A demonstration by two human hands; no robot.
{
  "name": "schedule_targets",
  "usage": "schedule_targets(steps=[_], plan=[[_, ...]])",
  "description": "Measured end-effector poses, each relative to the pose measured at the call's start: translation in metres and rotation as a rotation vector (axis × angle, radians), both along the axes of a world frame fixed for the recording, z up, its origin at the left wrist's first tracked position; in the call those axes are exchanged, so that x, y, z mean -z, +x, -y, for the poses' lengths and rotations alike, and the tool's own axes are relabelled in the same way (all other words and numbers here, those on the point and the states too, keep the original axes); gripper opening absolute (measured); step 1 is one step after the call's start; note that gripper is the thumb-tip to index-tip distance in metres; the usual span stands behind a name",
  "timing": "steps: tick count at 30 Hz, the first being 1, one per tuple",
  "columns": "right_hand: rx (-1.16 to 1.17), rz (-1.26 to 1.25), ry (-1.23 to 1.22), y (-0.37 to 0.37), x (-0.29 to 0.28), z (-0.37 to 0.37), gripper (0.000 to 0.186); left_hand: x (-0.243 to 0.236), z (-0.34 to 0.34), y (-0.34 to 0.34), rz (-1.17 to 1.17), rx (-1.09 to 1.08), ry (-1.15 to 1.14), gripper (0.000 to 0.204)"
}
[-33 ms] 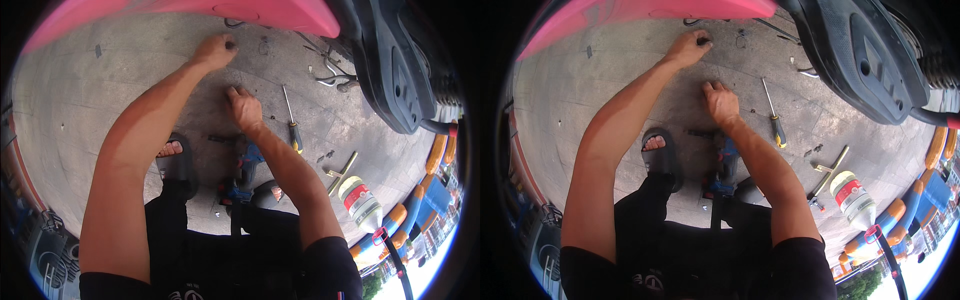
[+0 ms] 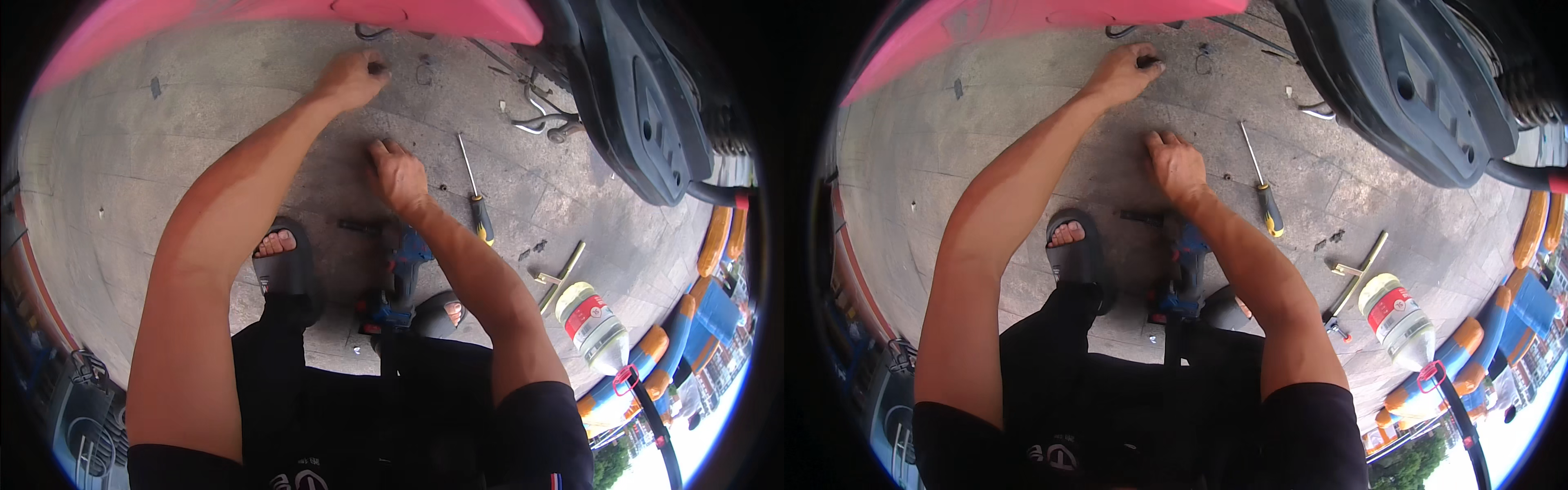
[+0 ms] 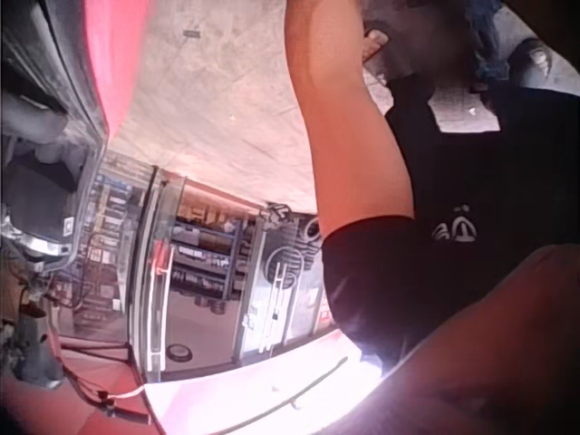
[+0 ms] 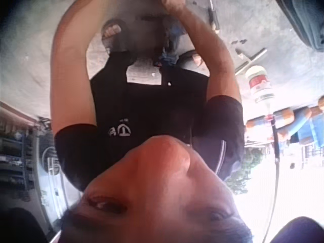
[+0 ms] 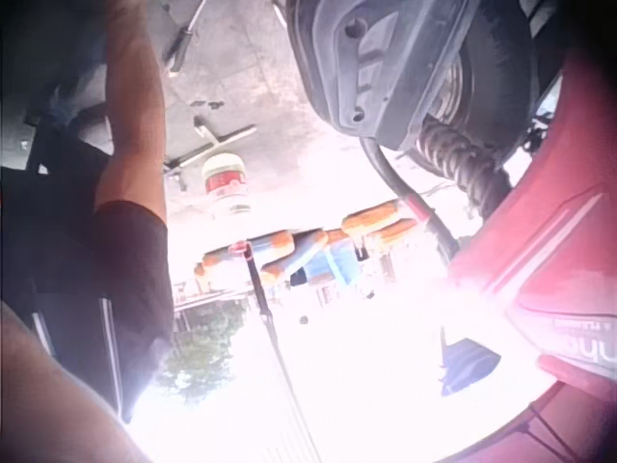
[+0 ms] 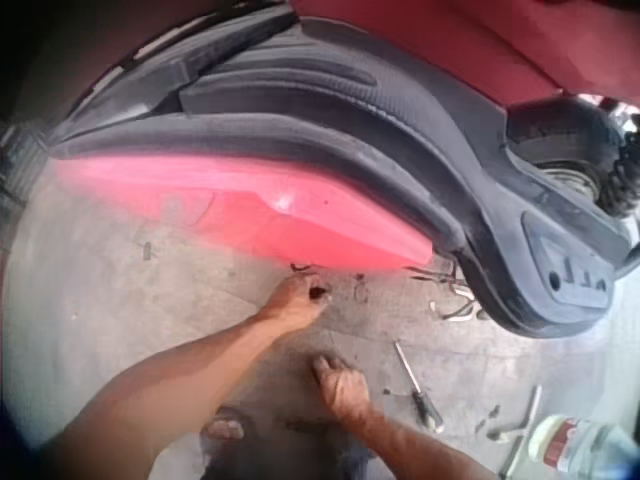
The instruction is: The person is working on a motorcycle, using various tools to adjust and fix components. They are seen handling the rear wheel area, using a screwdriver and other tools to make adjustments.
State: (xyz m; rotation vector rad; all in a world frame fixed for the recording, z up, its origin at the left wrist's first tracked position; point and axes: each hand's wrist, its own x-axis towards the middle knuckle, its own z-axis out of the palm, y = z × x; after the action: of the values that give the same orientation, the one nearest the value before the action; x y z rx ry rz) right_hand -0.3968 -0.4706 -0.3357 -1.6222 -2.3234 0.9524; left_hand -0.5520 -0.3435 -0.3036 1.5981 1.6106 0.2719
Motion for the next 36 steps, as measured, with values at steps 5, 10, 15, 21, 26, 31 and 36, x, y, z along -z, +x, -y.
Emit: schedule_targets(steps=[5,10,15,21,26,31,36], plan=[[0.131,-0.251,-0.072,0.035,-0.029,-0.005,0.023,-0.006,0.0,0.06,0.456,-0.014,-0.155,0.038],[0.145,-0.062,-0.097,0.102,-0.065,-0.013,0.024,0.003,-0.013,0.123,0.865,-0.312,-0.315,0.047],[0.373,-0.065,-0.147,0.147,-0.086,-0.007,0.028,-0.009,-0.016,0.141,0.796,-0.243,-0.146,0.032],[0.773,-0.275,-0.189,0.143,-0.085,0.01,0.031,-0.021,-0.024,0.144,0.611,-0.154,-0.013,0.03],[0.813,-0.38,-0.197,0.134,-0.069,0.0,0.032,-0.033,-0.019,0.147,0.669,-0.226,-0.123,0.029],[0.644,-0.228,-0.147,0.122,-0.054,0.006,0.033,-0.052,-0.015,0.15,0.78,-0.304,-0.194,0.025],[0.386,0.045,-0.218,0.102,-0.036,0.03,0.025,-0.053,-0.011,0.151,0.819,-0.347,-0.246,0.023]])
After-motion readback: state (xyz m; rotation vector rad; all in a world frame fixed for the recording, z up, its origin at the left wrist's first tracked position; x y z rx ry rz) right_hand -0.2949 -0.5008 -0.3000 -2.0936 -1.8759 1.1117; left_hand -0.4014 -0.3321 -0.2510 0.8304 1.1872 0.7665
